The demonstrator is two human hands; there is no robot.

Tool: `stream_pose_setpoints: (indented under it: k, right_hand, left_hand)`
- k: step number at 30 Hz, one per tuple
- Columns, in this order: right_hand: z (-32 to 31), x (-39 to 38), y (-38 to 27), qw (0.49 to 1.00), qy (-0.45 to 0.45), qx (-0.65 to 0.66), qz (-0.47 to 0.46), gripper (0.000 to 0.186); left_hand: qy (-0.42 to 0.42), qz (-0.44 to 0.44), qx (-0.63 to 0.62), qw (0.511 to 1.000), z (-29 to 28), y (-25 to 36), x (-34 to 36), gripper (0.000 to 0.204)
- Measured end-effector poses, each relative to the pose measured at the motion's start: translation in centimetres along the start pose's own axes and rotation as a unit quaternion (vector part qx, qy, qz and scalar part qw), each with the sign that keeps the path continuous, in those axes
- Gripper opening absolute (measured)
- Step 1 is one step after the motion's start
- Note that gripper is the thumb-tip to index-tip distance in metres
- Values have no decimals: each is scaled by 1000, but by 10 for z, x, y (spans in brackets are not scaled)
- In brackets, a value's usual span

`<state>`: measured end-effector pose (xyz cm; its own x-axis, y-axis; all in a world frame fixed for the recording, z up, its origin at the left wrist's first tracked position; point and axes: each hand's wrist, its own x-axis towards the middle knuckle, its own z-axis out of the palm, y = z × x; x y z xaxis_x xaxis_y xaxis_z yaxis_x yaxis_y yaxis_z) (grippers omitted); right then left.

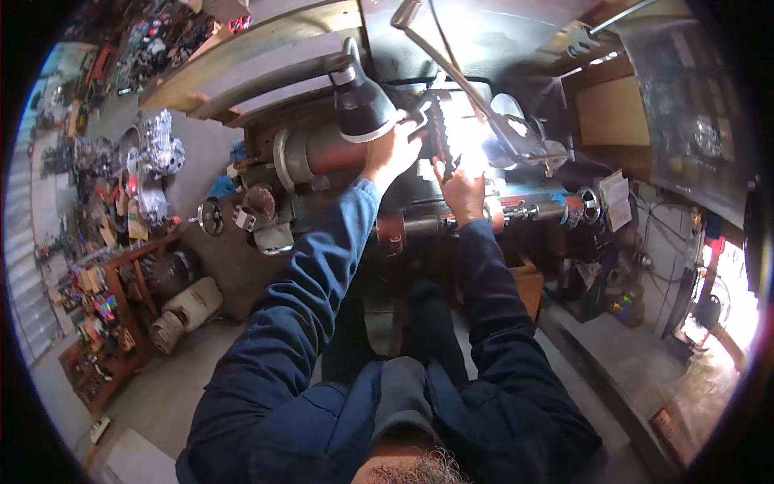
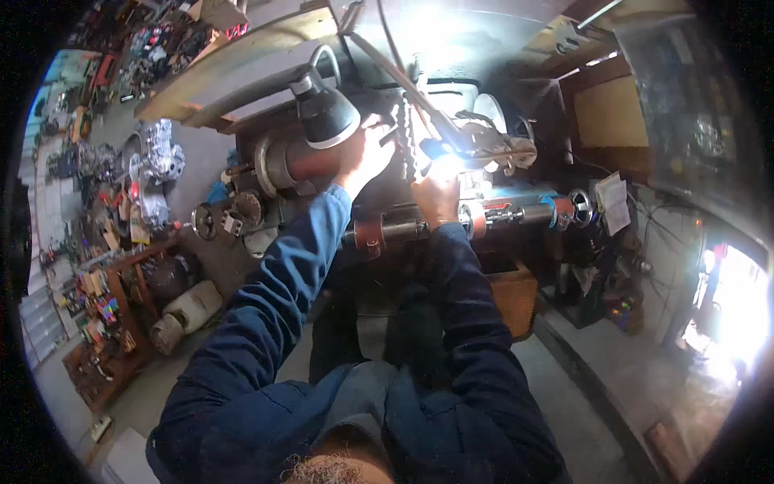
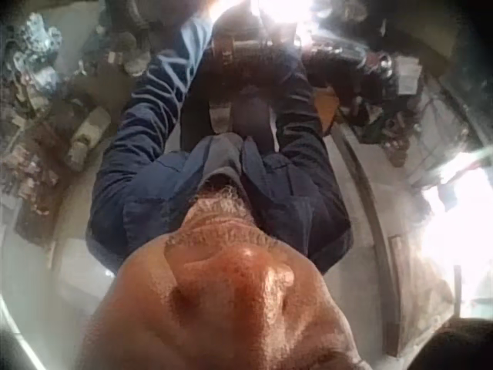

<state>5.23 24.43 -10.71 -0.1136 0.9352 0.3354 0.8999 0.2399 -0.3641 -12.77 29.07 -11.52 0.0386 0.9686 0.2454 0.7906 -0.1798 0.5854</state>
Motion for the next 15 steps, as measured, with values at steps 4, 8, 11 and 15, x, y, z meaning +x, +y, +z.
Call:
stream_pose_setpoints:
  k: [4, 8, 11, 15]
  right_hand:
    - [-7, -2, -4, 993, -62, 50, 87, 33]
    - [-18, 0, -4, 993, -29, 108, 48, 26]
    - [-38, 2, -17, 986, 38, 159, 40, 25]
    - [-26, -3, -13, 988, 41, 149, 16, 25]
  left_hand:
    - [-74, -20, -45, 996, -10, 12, 6, 24]
    - [-38, -25, -57, 997, -9, 17, 10, 25]
    - [-95, -56, -28, 993, -7, 11, 7, 23]
    - [-169, -3, 116, 979, 3, -7, 8, 16]
